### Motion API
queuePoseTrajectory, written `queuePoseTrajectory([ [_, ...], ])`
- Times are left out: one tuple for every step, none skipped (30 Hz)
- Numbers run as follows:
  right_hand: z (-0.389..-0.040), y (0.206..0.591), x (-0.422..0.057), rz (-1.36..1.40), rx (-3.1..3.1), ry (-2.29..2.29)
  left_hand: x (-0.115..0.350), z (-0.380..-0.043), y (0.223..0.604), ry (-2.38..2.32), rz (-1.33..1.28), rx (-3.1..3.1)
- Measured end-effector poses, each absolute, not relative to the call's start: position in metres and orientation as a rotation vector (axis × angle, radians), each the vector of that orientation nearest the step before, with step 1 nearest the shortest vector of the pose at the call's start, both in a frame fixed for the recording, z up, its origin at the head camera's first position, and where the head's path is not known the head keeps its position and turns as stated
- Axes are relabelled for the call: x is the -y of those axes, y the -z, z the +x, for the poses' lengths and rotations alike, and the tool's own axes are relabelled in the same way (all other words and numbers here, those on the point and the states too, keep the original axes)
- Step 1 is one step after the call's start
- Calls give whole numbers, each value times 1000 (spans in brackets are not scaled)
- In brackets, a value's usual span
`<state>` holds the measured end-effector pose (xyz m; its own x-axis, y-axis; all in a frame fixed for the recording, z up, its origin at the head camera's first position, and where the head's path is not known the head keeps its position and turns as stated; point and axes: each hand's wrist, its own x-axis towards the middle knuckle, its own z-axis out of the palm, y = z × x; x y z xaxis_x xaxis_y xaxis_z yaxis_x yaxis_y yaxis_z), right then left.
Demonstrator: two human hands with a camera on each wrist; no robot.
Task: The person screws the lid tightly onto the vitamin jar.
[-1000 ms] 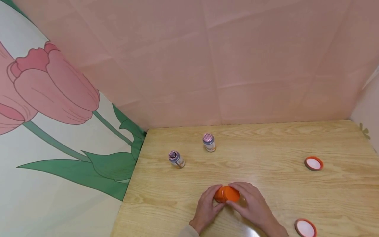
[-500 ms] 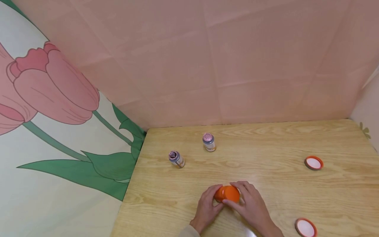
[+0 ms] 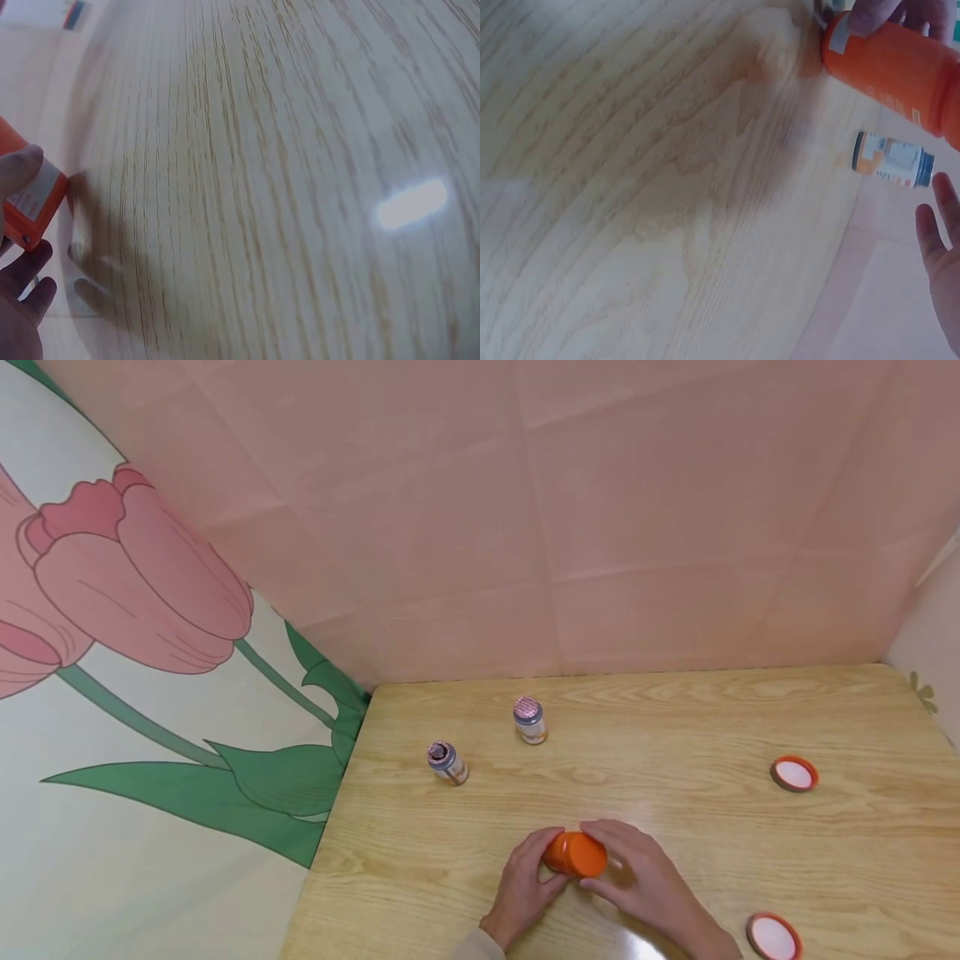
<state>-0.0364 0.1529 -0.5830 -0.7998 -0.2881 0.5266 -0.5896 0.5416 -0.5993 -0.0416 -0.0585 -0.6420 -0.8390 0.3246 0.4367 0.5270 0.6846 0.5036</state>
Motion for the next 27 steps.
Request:
queuePoseTrajectory([
  [-37, 584, -153, 736, 2410, -1123, 59, -42, 642, 921, -677, 2589],
  [-37, 585, -153, 745, 2406, -1107, 59, -42, 643, 926, -679, 2594],
  [-37, 585, -153, 747, 2400, -1093, 59, -41, 642, 935, -676, 2601],
  [-37, 586, -153, 745, 2391, -1094, 59, -41, 643, 943, -674, 2606],
  [-37, 585, -152, 734, 2383, -1099, 58, -41, 643, 946, -672, 2606],
  [-36, 585, -151, 718, 2372, -1111, 58, -41, 642, 948, -670, 2605],
  [-36, 586, -150, 701, 2362, -1125, 58, -41, 642, 946, -667, 2604],
  [-36, 586, -148, 678, 2358, -1136, 58, -41, 642, 945, -664, 2602],
  [-35, 586, -147, 654, 2357, -1144, 58, -41, 642, 951, -661, 2602],
  [-34, 586, -145, 626, 2360, -1149, 58, -41, 642, 949, -657, 2602],
  [-34, 586, -143, 592, 2366, -1149, 57, -40, 641, 947, -654, 2602],
  [-33, 586, -141, 558, 2377, -1143, 57, -40, 641, 951, -650, 2605],
  [-32, 587, -139, 523, 2395, -1131, 57, -40, 641, 945, -648, 2601],
  [-31, 587, -137, 486, 2416, -1116, 57, -40, 641, 938, -646, 2598],
  [-30, 588, -135, 455, 2434, -1103, 56, -40, 641, 931, -644, 2595],
  [-29, 588, -133, 432, 2444, -1096, 56, -40, 641, 918, -645, 2589],
  [-29, 589, -132, 414, 2456, -1094, 56, -40, 641, 908, -647, 2582],
  [-28, 589, -132, 408, 2465, -1096, 56, -40, 641, 899, -648, 2577],
  [-28, 589, -132, 414, 2464, -1107, 56, -40, 641, 889, -648, 2572],
  [-28, 589, -132, 429, 2461, -1115, 55, -40, 642, 888, -648, 2574],
  [-28, 589, -132, 449, 2456, -1125, 55, -40, 642, 886, -648, 2574],
  [-28, 589, -133, 478, 2452, -1136, 55, -40, 642, 886, -649, 2574],
  [-28, 589, -135, 505, 2451, -1144, 56, -40, 642, 885, -647, 2574],
  [-29, 589, -137, 538, 2446, -1144, 56, -40, 642, 882, -647, 2573],
  [-29, 590, -138, 577, 2437, -1139, 56, -40, 642, 882, -647, 2570],
  [-30, 590, -140, 608, 2438, -1128, 56, -40, 643, 879, -649, 2565],
  [-30, 590, -142, 637, 2440, -1125, 56, -40, 643, 878, -650, 2559],
])
